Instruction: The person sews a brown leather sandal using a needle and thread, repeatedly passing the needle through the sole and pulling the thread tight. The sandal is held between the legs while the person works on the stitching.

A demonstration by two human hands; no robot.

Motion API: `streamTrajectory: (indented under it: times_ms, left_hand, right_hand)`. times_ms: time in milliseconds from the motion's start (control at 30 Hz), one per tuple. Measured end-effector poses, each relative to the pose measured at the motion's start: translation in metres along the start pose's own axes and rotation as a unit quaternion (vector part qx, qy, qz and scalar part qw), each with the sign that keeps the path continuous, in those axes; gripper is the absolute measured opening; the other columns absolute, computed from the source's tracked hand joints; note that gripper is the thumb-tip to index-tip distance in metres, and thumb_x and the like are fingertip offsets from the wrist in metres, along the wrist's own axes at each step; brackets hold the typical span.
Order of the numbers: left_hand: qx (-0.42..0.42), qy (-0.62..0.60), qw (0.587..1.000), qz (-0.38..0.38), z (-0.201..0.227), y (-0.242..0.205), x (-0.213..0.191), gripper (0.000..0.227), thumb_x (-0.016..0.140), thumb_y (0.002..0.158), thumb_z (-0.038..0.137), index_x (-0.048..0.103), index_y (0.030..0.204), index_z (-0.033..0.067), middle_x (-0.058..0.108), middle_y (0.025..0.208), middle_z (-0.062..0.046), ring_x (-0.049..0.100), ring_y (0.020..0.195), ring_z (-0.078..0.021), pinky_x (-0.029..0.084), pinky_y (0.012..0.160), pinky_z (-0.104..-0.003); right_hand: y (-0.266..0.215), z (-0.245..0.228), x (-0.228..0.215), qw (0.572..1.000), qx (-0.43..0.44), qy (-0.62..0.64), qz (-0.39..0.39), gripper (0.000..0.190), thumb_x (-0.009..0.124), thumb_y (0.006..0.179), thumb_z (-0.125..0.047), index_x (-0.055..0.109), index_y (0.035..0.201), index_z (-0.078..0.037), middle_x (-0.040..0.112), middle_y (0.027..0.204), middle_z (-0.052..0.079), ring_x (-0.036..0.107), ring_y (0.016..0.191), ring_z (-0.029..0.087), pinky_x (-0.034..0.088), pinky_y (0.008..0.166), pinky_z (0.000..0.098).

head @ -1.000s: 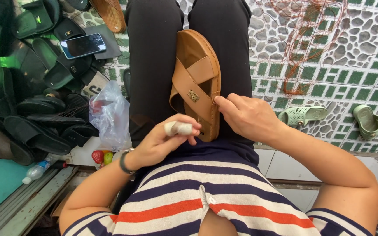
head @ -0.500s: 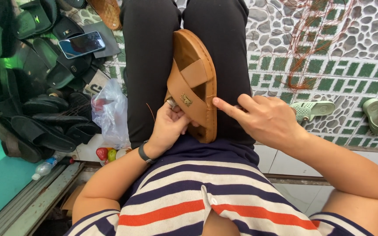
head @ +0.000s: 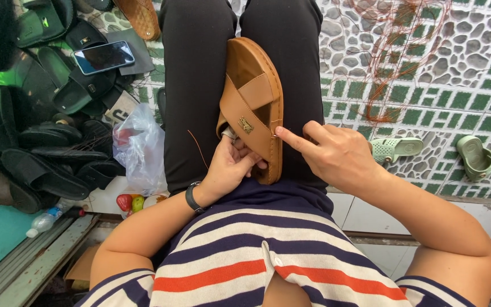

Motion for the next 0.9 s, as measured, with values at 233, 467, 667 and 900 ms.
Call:
streamTrajectory:
  times_ms: [233, 467, 667, 900]
  left_hand:
    - [-0.002, 0.082, 0.997, -0.016, -0.002, 0.004, 0.004, 0.041, 0.057, 0.089, 0.001, 0.033, 0.123, 0.0008, 0.067, 0.101, -0.016, 0.07, 0.073, -0.0199, 0.05, 0.045, -0.018]
    - [-0.004, 0.107, 0.994, -0.018, -0.004, 0.007, 0.002, 0.036, 0.056, 0.089, 0.002, 0.036, 0.118, -0.0009, 0.068, 0.096, -0.017, 0.07, 0.069, -0.02, 0.051, 0.044, -0.021]
    - [0.019, 0.073, 0.997, -0.005, -0.019, 0.008, -0.002, 0.036, 0.053, 0.089, -0.003, 0.035, 0.12, -0.0047, 0.067, 0.094, -0.021, 0.069, 0.065, -0.0218, 0.051, 0.043, -0.023]
    - [0.006, -0.04, 0.997, 0.058, -0.009, 0.012, -0.006, 0.037, 0.056, 0.088, -0.003, 0.033, 0.116, -0.0005, 0.063, 0.097, -0.018, 0.068, 0.063, -0.0203, 0.054, 0.043, -0.021]
  right_hand:
    - [0.002, -0.007, -0.004, 0.996, -0.025, -0.084, -0.026, 0.046, 0.05, 0.087, -0.015, 0.059, 0.131, -0.023, 0.05, 0.073, -0.001, 0.055, 0.049, 0.012, 0.049, 0.047, 0.0217]
    - [0.017, -0.018, -0.015, 0.983, -0.085, -0.161, 0.005, 0.038, 0.041, 0.094, -0.014, 0.058, 0.128, -0.018, 0.048, 0.069, 0.0, 0.052, 0.047, 0.011, 0.051, 0.048, 0.022]
    - [0.021, -0.015, 0.026, 0.985, -0.091, -0.123, 0.081, 0.037, 0.043, 0.087, -0.013, 0.058, 0.121, -0.009, 0.046, 0.071, 0.0, 0.051, 0.049, 0.014, 0.047, 0.045, 0.0236]
    - [0.014, -0.009, 0.025, 0.987, -0.075, -0.027, 0.141, 0.027, 0.051, 0.091, -0.012, 0.056, 0.117, -0.006, 0.045, 0.069, -0.001, 0.051, 0.049, 0.014, 0.046, 0.046, 0.022]
Point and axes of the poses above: each hand's wrist, its own y-axis towards the middle knuckle, its own x-axis out of the palm, z = x × y, the point moved 6 cm from there along y, towards the middle knuckle
